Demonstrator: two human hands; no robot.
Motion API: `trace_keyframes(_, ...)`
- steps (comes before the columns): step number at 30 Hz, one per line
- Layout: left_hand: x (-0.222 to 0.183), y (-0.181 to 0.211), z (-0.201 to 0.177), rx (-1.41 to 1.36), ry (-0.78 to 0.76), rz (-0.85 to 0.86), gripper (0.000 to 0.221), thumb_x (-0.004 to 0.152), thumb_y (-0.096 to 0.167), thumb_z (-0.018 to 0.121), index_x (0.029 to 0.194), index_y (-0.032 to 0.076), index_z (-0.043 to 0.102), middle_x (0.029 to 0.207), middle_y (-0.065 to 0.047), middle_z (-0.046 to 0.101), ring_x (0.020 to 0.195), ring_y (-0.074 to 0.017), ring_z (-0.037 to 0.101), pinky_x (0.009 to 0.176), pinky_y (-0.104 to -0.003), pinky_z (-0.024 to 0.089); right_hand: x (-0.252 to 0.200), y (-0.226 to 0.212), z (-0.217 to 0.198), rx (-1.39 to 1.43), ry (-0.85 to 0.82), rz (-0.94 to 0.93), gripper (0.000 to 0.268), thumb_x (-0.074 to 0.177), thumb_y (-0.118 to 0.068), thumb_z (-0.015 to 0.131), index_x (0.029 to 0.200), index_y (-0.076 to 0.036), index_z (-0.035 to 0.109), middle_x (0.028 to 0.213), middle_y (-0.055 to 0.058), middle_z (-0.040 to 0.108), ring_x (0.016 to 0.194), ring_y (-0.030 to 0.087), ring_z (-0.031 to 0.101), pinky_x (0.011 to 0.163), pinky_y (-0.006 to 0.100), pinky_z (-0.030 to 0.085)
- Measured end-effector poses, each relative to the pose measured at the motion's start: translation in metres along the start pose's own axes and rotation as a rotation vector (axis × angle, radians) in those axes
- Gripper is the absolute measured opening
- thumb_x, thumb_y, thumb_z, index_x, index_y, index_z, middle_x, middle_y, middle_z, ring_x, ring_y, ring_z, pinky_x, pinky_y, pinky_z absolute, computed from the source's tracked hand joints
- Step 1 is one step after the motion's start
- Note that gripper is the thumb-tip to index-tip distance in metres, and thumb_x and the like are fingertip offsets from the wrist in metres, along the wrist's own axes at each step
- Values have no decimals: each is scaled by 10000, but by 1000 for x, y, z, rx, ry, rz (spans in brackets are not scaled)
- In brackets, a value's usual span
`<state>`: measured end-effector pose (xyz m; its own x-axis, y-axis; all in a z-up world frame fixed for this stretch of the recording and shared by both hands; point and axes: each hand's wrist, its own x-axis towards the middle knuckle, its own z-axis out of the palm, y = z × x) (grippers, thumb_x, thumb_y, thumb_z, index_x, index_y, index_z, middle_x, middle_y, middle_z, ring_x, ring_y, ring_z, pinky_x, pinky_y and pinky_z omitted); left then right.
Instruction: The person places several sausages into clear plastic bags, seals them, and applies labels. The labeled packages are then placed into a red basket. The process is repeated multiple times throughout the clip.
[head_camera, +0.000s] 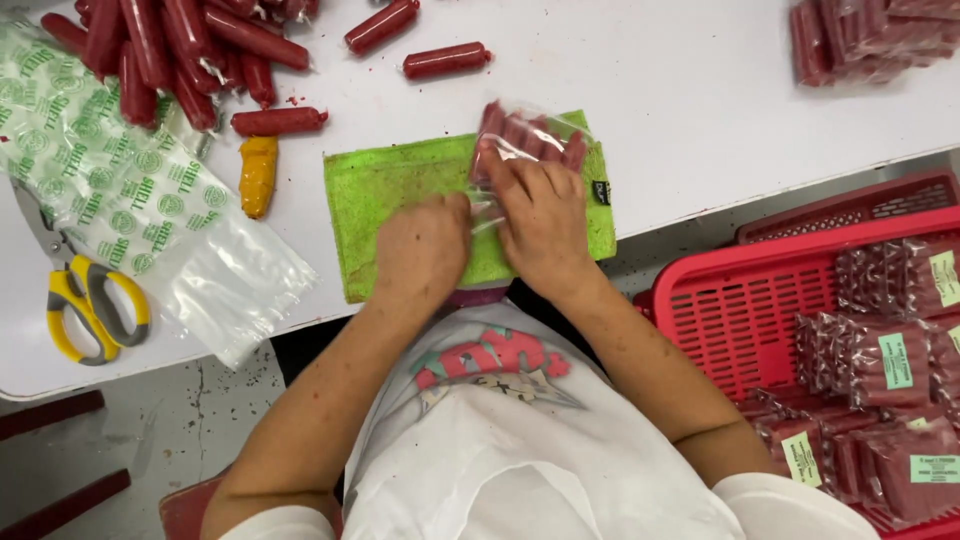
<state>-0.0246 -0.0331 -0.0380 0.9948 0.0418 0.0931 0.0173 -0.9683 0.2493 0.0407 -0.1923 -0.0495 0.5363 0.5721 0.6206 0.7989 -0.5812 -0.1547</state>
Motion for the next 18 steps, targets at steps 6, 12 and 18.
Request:
trace_keyframes(6,-38,7,25,-25,41,117,161,853,263,584,760,133,601,626,-86,631,563,-318,701,472,-444,565,-8,21,36,80,-75,-78,249,929,-255,617,1161,-268,707,878,-31,549,800,206,586,729,357,479)
trace_keyframes(12,-38,-8,21,-41,35,67,195,861,272,601,755,116,652,638,-92,641,574,-315,701,476,-437,563,-10,-7,56,26,8,-88,296,872,-141,635,1157,-216,661,902,37,523,792,270,560,683,418,449)
trace_keyframes(18,-36,-20,31,-31,58,-5,243,848,360,627,824,120,655,716,-96,644,633,-344,702,518,-468,562,11,0,60,10,27,-95,256,973,-197,544,1187,-268,663,982,-1,556,870,227,571,724,364,437)
